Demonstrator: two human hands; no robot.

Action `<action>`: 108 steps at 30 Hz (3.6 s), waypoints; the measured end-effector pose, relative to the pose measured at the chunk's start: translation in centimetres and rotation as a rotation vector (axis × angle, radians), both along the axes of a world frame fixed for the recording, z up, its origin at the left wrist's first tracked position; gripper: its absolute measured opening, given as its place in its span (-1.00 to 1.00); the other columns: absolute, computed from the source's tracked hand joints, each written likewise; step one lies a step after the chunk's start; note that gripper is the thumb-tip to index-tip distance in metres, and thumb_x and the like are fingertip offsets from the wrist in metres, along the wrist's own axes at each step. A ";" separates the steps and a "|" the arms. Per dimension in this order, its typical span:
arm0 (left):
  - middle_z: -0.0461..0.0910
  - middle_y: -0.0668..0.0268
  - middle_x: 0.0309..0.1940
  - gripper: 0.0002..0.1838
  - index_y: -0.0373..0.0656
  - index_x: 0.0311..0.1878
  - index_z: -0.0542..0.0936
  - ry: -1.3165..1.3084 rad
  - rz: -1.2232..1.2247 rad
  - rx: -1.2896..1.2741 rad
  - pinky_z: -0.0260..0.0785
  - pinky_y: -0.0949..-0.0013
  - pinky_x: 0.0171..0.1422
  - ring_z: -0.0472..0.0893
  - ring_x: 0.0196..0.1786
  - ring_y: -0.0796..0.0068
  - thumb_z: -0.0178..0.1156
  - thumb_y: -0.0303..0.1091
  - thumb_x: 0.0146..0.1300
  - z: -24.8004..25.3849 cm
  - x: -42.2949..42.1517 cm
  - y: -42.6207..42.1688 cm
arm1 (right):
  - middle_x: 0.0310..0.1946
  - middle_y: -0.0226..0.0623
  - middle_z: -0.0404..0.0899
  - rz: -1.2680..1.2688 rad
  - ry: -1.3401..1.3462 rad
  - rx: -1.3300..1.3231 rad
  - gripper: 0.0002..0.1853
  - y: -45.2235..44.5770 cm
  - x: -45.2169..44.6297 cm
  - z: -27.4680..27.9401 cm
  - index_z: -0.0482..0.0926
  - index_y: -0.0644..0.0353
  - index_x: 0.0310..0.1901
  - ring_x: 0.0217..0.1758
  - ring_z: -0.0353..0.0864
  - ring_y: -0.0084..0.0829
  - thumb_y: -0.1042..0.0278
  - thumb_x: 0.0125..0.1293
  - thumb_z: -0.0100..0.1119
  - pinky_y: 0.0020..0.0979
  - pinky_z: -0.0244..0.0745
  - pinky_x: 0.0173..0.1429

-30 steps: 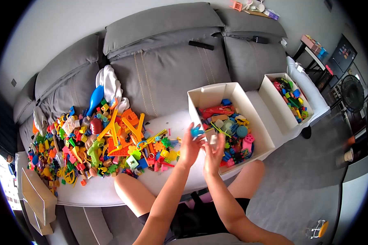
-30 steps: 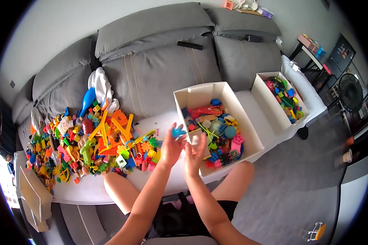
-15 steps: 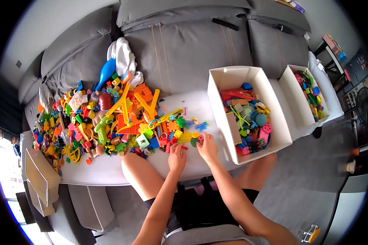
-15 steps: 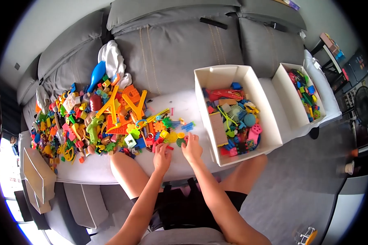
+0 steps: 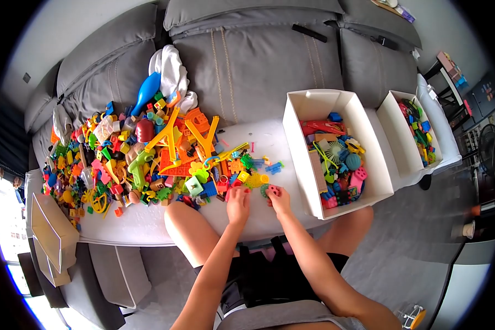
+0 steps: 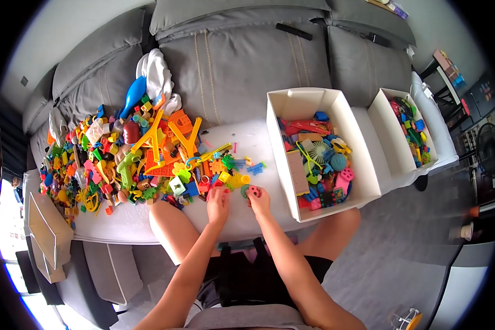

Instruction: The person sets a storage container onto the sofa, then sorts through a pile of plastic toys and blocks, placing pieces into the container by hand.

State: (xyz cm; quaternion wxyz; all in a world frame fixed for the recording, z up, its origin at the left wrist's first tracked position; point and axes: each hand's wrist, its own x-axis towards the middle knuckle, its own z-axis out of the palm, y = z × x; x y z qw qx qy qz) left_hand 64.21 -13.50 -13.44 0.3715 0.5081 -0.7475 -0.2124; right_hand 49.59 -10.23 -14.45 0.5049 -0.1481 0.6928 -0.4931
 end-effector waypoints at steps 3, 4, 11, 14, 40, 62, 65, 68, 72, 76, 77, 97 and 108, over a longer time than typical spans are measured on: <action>0.47 0.31 -0.33 -0.85 -0.15 -0.15 0.41 0.681 0.227 0.398 0.37 0.48 -0.39 0.49 -0.40 0.53 0.07 -0.35 0.26 0.0 0.0 -0.2 | -0.45 -0.46 0.47 -0.169 -0.272 -0.001 -0.68 0.5 0.1 1.4 0.44 0.25 -0.10 -0.51 0.45 -0.67 0.34 0.13 0.22 -0.63 0.39 -0.51; 0.46 0.38 -0.41 -0.83 -0.15 -0.13 0.37 0.896 0.307 0.367 0.36 0.54 -0.42 0.46 -0.46 0.64 0.02 -0.29 0.31 0.2 -0.6 -0.7 | -0.45 -0.46 0.47 -0.183 -0.324 -0.022 -0.68 0.7 0.2 1.9 0.45 0.23 -0.09 -0.52 0.44 -0.67 0.34 0.13 0.21 -0.63 0.38 -0.51; 0.46 0.44 -0.50 -0.90 -0.09 -0.24 0.37 1.688 0.302 0.684 0.41 0.52 -0.37 0.49 -0.44 0.58 0.04 -0.32 0.29 5.7 -6.3 -4.2 | -0.43 -0.51 0.45 -0.244 -0.341 -0.332 -0.72 0.5 -0.9 11.9 0.44 0.15 -0.11 -0.52 0.40 -0.67 0.37 0.14 0.23 -0.62 0.34 -0.47; 0.53 0.41 -0.44 -0.87 -0.12 -0.17 0.45 1.722 -0.102 0.812 0.42 0.51 -0.28 0.54 -0.34 0.55 0.04 -0.31 0.29 11.0 -11.6 -4.1 | -0.37 -0.53 0.45 -0.472 -0.375 -0.688 -0.77 0.4 -3.3 14.9 0.44 0.14 -0.13 -0.42 0.43 -0.66 0.40 0.18 0.19 -0.63 0.40 -0.33; 0.41 0.22 -0.08 -0.58 0.12 0.11 0.38 -0.283 -0.180 0.223 0.45 0.16 -0.20 0.53 -0.15 0.14 0.07 -0.34 0.12 1.4 -6.3 -2.7 | -0.05 -0.15 0.39 0.382 1.091 -0.136 -0.59 -4.5 -4.2 -0.4 0.48 0.02 -0.05 -0.24 0.55 -0.11 0.44 -0.03 0.19 -0.21 0.48 -0.23; 0.50 0.28 -0.25 -0.61 -0.23 0.15 0.32 1.157 0.086 0.590 0.42 0.49 -0.21 0.54 -0.30 0.52 0.05 -0.37 0.28 6.9 -12.1 -3.5 | -0.24 -0.23 0.56 -0.340 -0.804 -0.616 -0.78 0.3 -2.6 11.7 0.41 0.30 -0.06 -0.23 0.60 -0.46 0.50 0.25 -0.01 -0.52 0.57 -0.15; 0.48 0.18 -0.01 -0.57 -0.18 0.25 0.27 1.017 -0.283 0.568 0.32 0.45 0.09 0.46 0.04 0.47 -0.04 -0.31 0.34 13.5 -15.1 -3.1 | -0.08 -0.19 0.51 -0.530 -0.867 -0.924 -0.70 0.6 -3.8 15.7 0.37 0.35 0.03 -0.03 0.53 -0.46 0.52 0.25 -0.05 -0.45 0.46 0.11; 0.44 0.14 0.08 -0.60 -0.22 0.22 0.31 0.824 -0.345 0.353 0.19 0.42 0.24 0.40 0.13 0.41 -0.08 -0.27 0.37 13.6 -15.8 -2.9 | -0.12 -0.23 0.52 -0.540 -0.672 -0.870 -0.69 0.9 -4.5 16.0 0.37 0.31 0.04 -0.14 0.53 -0.50 0.49 0.25 -0.03 -0.50 0.46 -0.01; 0.54 0.19 -0.23 -0.82 -0.18 -0.13 0.55 0.521 -0.069 0.171 0.37 0.43 -0.30 0.54 -0.32 0.35 0.03 -0.39 0.27 7.5 -11.5 -1.8 | -0.21 -0.28 0.54 -0.294 -0.208 -0.657 -0.75 1.7 -3.0 12.8 0.46 0.25 -0.05 -0.35 0.50 -0.59 0.47 0.24 0.01 -0.60 0.40 -0.33; 0.50 0.21 -0.21 -0.76 -0.12 -0.16 0.56 0.080 0.161 0.084 0.32 0.24 -0.04 0.46 -0.10 0.18 0.14 -0.48 0.04 2.5 -4.8 0.6 | -0.15 -0.25 0.50 0.043 0.461 -0.295 -0.69 1.4 -2.3 6.1 0.48 0.20 -0.07 -0.31 0.52 -0.44 0.46 0.10 0.12 -0.49 0.44 -0.32; 0.47 0.22 -0.19 -0.73 -0.10 -0.16 0.56 -0.019 0.210 0.054 0.29 0.20 0.01 0.43 -0.04 0.16 0.15 -0.49 0.01 2.5 -3.5 1.1 | -0.10 -0.21 0.46 0.109 0.768 -0.242 -0.62 1.3 -2.3 3.3 0.46 0.19 -0.03 -0.26 0.52 -0.35 0.45 0.04 0.17 -0.44 0.45 -0.25; 0.57 0.06 -0.39 -0.56 -0.15 0.15 0.29 -0.261 0.054 0.353 0.41 0.12 -0.32 0.56 -0.37 0.05 0.01 -0.26 0.20 2.8 -2.5 -4.2 | -0.34 -0.20 0.44 0.316 1.004 -0.246 -0.80 -3.9 -1.1 -0.4 0.50 0.13 -0.24 -0.33 0.51 -0.19 0.37 0.05 0.19 -0.28 0.44 -0.28; 0.57 0.12 -0.54 -0.55 -0.04 0.13 0.28 -0.218 0.007 0.285 0.39 0.25 -0.55 0.59 -0.54 0.29 0.10 -0.20 0.19 -1.2 -3.4 -0.7 | -0.40 -0.38 0.48 -0.241 -0.237 -0.211 -0.82 0.4 -0.9 -0.9 0.47 0.25 -0.21 -0.41 0.50 -0.52 0.56 0.12 0.13 -0.54 0.48 -0.28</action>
